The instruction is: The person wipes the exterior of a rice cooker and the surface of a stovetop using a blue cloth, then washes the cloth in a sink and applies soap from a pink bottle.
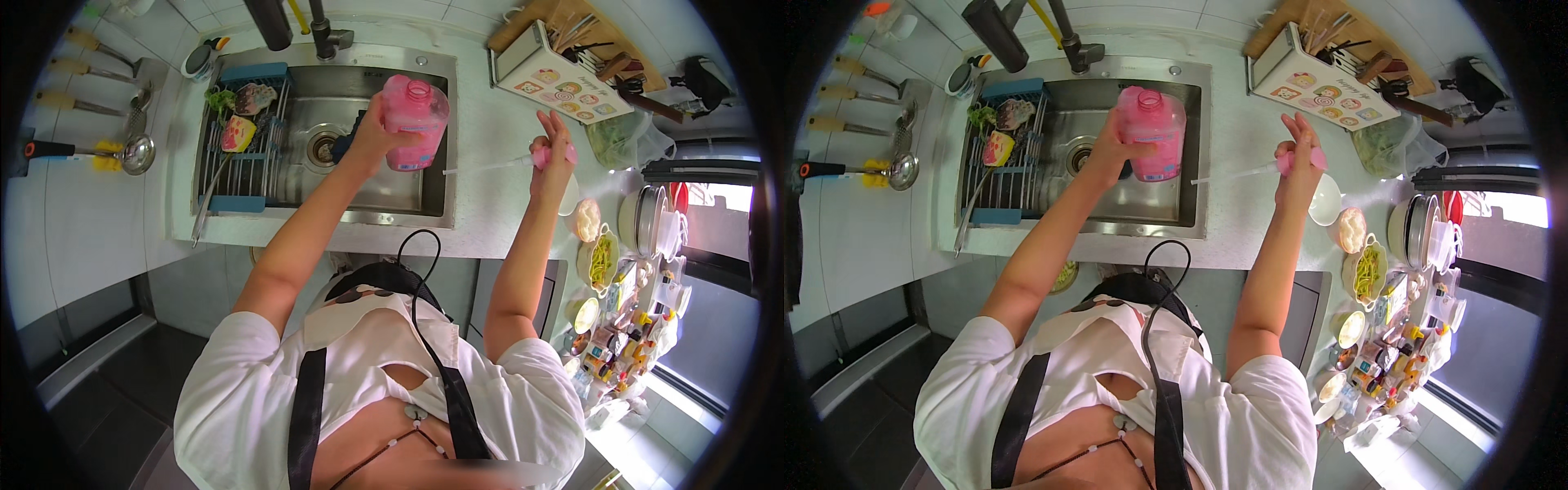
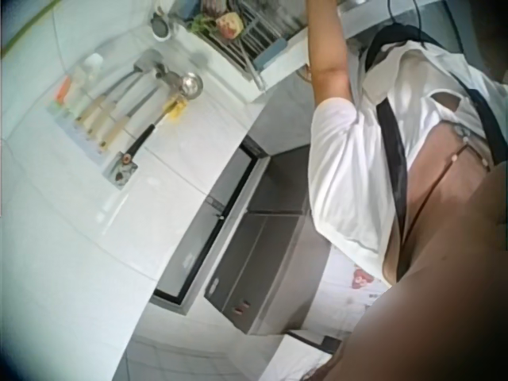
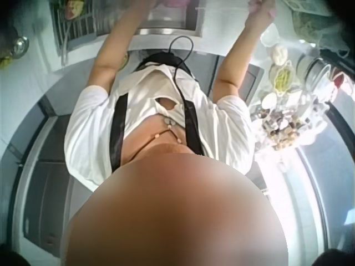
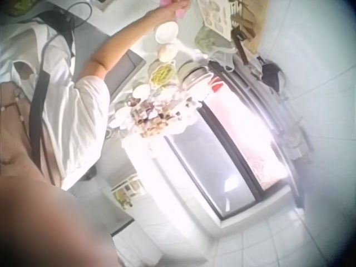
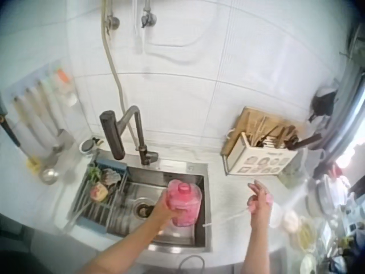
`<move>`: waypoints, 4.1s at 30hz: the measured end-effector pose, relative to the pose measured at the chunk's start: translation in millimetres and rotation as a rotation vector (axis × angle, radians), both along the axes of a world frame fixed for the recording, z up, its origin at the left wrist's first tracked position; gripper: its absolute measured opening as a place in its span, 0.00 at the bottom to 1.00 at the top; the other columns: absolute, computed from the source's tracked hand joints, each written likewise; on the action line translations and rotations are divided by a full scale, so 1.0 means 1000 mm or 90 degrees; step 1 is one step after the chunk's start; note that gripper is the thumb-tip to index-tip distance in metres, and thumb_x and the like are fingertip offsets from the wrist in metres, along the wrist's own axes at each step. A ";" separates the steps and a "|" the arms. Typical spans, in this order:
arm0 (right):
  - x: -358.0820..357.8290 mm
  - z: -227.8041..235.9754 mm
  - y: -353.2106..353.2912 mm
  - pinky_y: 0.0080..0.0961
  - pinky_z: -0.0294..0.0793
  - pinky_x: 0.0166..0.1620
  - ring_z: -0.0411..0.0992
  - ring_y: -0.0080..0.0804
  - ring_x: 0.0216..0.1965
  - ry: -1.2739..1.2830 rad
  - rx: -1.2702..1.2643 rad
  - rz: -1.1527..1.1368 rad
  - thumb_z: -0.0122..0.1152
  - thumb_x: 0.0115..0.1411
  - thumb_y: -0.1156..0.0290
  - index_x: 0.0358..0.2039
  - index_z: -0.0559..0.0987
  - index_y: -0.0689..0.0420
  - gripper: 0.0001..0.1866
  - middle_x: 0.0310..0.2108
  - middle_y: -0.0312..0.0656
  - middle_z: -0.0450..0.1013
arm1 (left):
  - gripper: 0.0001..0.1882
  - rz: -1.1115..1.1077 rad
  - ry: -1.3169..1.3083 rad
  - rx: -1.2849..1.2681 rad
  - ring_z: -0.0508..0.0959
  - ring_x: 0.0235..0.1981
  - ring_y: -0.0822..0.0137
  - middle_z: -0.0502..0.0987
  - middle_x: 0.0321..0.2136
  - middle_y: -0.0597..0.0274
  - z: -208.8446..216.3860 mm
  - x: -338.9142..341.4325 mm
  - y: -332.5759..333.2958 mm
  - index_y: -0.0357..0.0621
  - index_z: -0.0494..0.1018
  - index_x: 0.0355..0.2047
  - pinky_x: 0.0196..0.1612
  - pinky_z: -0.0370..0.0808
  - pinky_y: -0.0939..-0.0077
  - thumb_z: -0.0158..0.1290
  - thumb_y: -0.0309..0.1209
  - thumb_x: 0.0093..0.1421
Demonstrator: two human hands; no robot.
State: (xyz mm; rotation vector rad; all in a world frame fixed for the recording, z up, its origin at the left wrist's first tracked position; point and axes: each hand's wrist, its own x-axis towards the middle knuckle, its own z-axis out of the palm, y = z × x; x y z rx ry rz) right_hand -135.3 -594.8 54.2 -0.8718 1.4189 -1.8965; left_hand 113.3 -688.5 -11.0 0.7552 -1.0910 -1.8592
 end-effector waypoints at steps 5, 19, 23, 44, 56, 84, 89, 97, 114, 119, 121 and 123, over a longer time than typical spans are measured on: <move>-0.019 0.000 0.027 0.13 0.59 0.25 0.59 0.19 0.21 -0.018 -0.005 -0.063 0.47 0.61 0.61 0.49 0.67 0.65 0.22 0.43 0.50 0.69 | 0.45 -0.022 0.034 -0.049 0.66 0.50 0.66 0.66 0.47 0.62 0.011 -0.031 0.000 0.46 0.55 0.53 0.54 0.63 0.69 0.64 0.20 0.34; -0.037 -0.022 0.063 0.15 0.64 0.24 0.64 0.19 0.20 0.111 0.276 -0.034 0.53 0.55 0.70 0.47 0.71 0.61 0.18 0.39 0.42 0.72 | 0.44 -0.186 -0.021 -0.076 0.65 0.51 0.66 0.64 0.49 0.62 0.002 -0.149 0.028 0.45 0.54 0.54 0.54 0.62 0.70 0.63 0.20 0.36; -0.050 -0.012 0.063 0.15 0.65 0.24 0.64 0.19 0.20 0.094 0.271 -0.041 0.53 0.55 0.70 0.49 0.70 0.61 0.20 0.41 0.42 0.71 | 0.43 -0.157 -0.064 -0.191 0.65 0.51 0.66 0.64 0.49 0.61 -0.035 -0.171 0.028 0.45 0.53 0.55 0.54 0.63 0.70 0.62 0.20 0.38; 0.019 0.032 0.084 0.10 0.59 0.23 0.60 0.16 0.19 0.200 0.291 -0.059 0.51 0.58 0.68 0.47 0.71 0.60 0.17 0.36 0.42 0.73 | 0.30 -0.023 -0.937 -0.246 0.67 0.47 0.45 0.64 0.47 0.43 -0.238 0.019 -0.016 0.46 0.64 0.50 0.48 0.68 0.59 0.57 0.29 0.44; 0.024 0.025 0.089 0.09 0.57 0.21 0.59 0.15 0.18 0.047 0.163 -0.200 0.51 0.56 0.72 0.49 0.68 0.65 0.20 0.36 0.48 0.72 | 0.13 -0.102 -0.727 -0.204 0.71 0.34 0.61 0.71 0.30 0.57 -0.220 0.053 -0.051 0.39 0.71 0.31 0.37 0.69 0.67 0.54 0.32 0.46; -0.064 -0.227 0.125 0.35 0.71 0.41 0.69 0.39 0.34 -0.852 0.059 -0.367 0.54 0.52 0.82 0.34 0.65 0.59 0.11 0.32 0.43 0.68 | 0.17 0.222 0.283 0.475 0.69 0.47 0.53 0.70 0.43 0.49 -0.092 0.061 -0.021 0.34 0.67 0.42 0.55 0.60 0.58 0.46 0.21 0.49; -0.033 -0.193 0.108 0.29 0.69 0.34 0.66 0.30 0.28 -0.694 0.065 -0.388 0.56 0.50 0.83 0.35 0.65 0.56 0.14 0.27 0.39 0.66 | 0.15 0.264 0.317 0.537 0.69 0.49 0.55 0.71 0.43 0.49 -0.089 0.055 -0.018 0.33 0.66 0.43 0.56 0.63 0.61 0.44 0.21 0.55; -0.036 -0.192 0.115 0.34 0.63 0.46 0.65 0.33 0.39 -0.530 0.223 -0.381 0.59 0.49 0.78 0.47 0.61 0.61 0.25 0.38 0.44 0.65 | 0.16 0.208 0.359 0.534 0.67 0.52 0.56 0.68 0.48 0.50 -0.063 0.034 -0.002 0.34 0.64 0.48 0.58 0.61 0.59 0.41 0.26 0.59; 0.071 -0.079 0.053 0.21 0.69 0.40 0.70 0.27 0.37 0.374 0.130 0.020 0.58 0.51 0.75 0.44 0.71 0.57 0.18 0.37 0.39 0.71 | 0.20 -0.009 0.420 0.441 0.64 0.54 0.57 0.67 0.50 0.55 -0.041 0.015 0.014 0.40 0.64 0.48 0.57 0.58 0.56 0.48 0.36 0.58; 0.123 -0.045 0.014 0.27 0.70 0.39 0.71 0.36 0.38 0.450 0.231 0.089 0.61 0.49 0.70 0.38 0.76 0.55 0.14 0.35 0.43 0.72 | 0.20 -0.044 0.439 0.421 0.66 0.50 0.56 0.69 0.46 0.56 -0.011 0.007 0.018 0.41 0.65 0.47 0.57 0.58 0.56 0.48 0.39 0.58; 0.125 -0.067 0.000 0.28 0.70 0.39 0.70 0.38 0.38 0.507 0.250 0.079 0.60 0.49 0.69 0.37 0.77 0.54 0.12 0.35 0.44 0.71 | 0.20 -0.005 0.416 0.443 0.67 0.49 0.58 0.70 0.45 0.58 -0.005 0.007 0.017 0.44 0.66 0.46 0.55 0.59 0.58 0.47 0.42 0.59; 0.116 -0.066 -0.005 0.29 0.69 0.39 0.70 0.40 0.38 0.577 0.246 0.098 0.59 0.50 0.68 0.38 0.76 0.53 0.13 0.35 0.45 0.71 | 0.21 0.049 0.317 0.401 0.69 0.46 0.61 0.71 0.42 0.59 -0.003 0.015 0.009 0.45 0.66 0.45 0.52 0.63 0.60 0.46 0.45 0.59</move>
